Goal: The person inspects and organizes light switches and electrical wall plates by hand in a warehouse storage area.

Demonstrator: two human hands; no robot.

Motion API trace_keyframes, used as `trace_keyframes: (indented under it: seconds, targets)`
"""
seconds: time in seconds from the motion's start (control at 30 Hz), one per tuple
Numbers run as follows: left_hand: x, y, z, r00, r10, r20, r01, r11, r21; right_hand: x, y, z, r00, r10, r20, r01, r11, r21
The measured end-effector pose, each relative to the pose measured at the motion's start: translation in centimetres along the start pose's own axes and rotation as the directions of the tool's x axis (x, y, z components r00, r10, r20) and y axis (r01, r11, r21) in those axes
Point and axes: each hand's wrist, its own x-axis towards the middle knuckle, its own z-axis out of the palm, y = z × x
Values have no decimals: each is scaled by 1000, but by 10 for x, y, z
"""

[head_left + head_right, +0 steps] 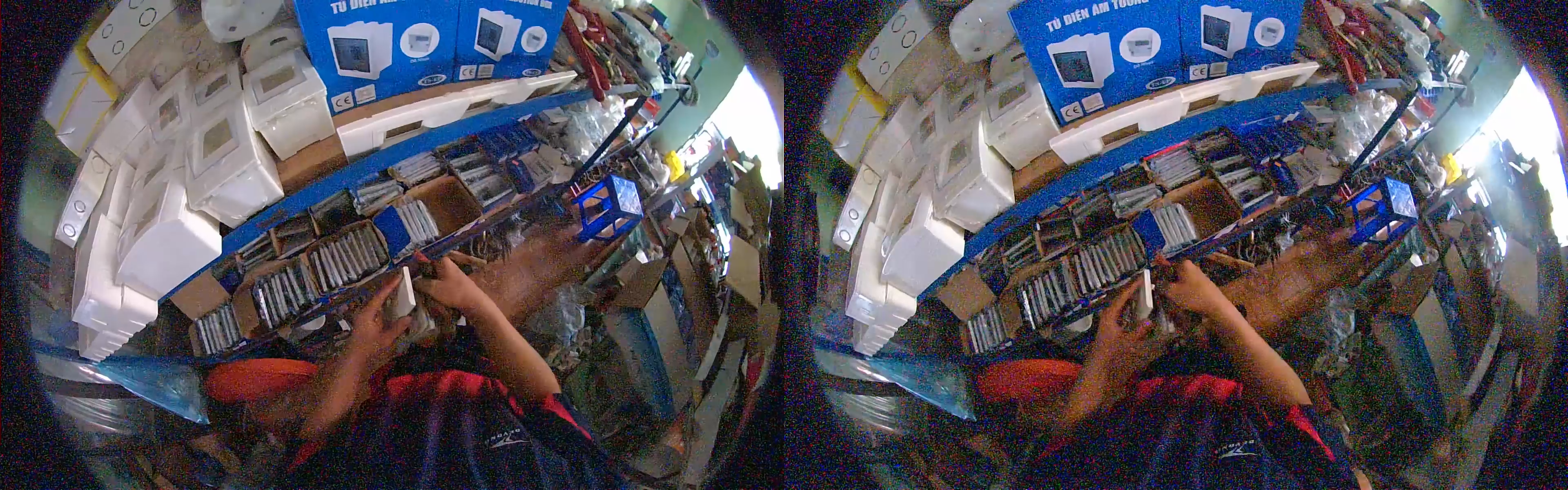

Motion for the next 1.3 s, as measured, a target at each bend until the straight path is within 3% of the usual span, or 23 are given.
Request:
trace_keyframes:
  seconds: [0.07, 0.13, 0.23, 0.3, 0.4, 0.43, 0.53, 0.63, 0.73, 0.87, 0.93, 1.03, 1.13, 1.23, 1.3]
  targets:
    - [-5, -13, 3, 953, -265, 147, 303, 846, -439, 2, -19, -16, 970, 140, 197, -195, 936, 292]
    - [-15, -40, 12, 908, -342, 242, 419, 716, -559, 11, 10, -6, 926, 264, 268, -352, 861, 367]
    - [-26, -71, 25, 950, -255, 178, 303, 888, -345, 4, 1, -11, 925, 241, 293, -361, 795, 488]
    - [-23, -42, 26, 981, -152, 119, 169, 973, -154, -3, 22, -1, 917, 305, 258, -400, 718, 569]
    - [-10, -1, 25, 997, -22, 68, 23, 1000, -14, -5, 44, 24, 948, 318, 18, -229, 643, 731]
    - [-10, 0, 27, 997, -2, 73, 0, 999, 36, -18, 8, 12, 920, 390, -37, -245, 646, 723]
    - [-12, 5, 36, 983, -181, 42, 185, 968, -167, -14, 46, 11, 935, 347, 70, -312, 714, 627]
    - [-13, -6, 38, 993, -81, 84, 82, 997, -8, -7, 77, 17, 905, 388, 177, -407, 664, 627]
    - [-14, 3, 33, 996, 16, 82, -35, 971, 238, -3, 106, 33, 911, 274, 307, -410, 537, 737]
    - [-15, 5, 25, 967, -93, 238, 93, 996, 9, -25, 74, 17, 835, 363, 413, -517, 264, 814]
    - [-16, 8, 27, 982, -49, 183, 69, 992, -105, -37, 40, 5, 811, 391, 434, -506, 98, 857]
    - [-10, 29, 34, 996, 59, 66, -53, 995, -81, -47, 58, 25, 902, 314, 294, -340, 101, 935]
    - [-10, 25, 39, 993, -87, 83, 106, 959, -262, -47, 46, 17, 835, 298, 463, -444, -133, 886]
    - [-10, 8, 36, 979, -106, 176, 116, 992, -45, -48, 56, 22, 844, 20, 535, -506, -300, 809]
    - [-10, 12, 34, 989, -67, 134, 60, 997, 51, -47, 47, 24, 863, 1, 505, -469, -371, 802]
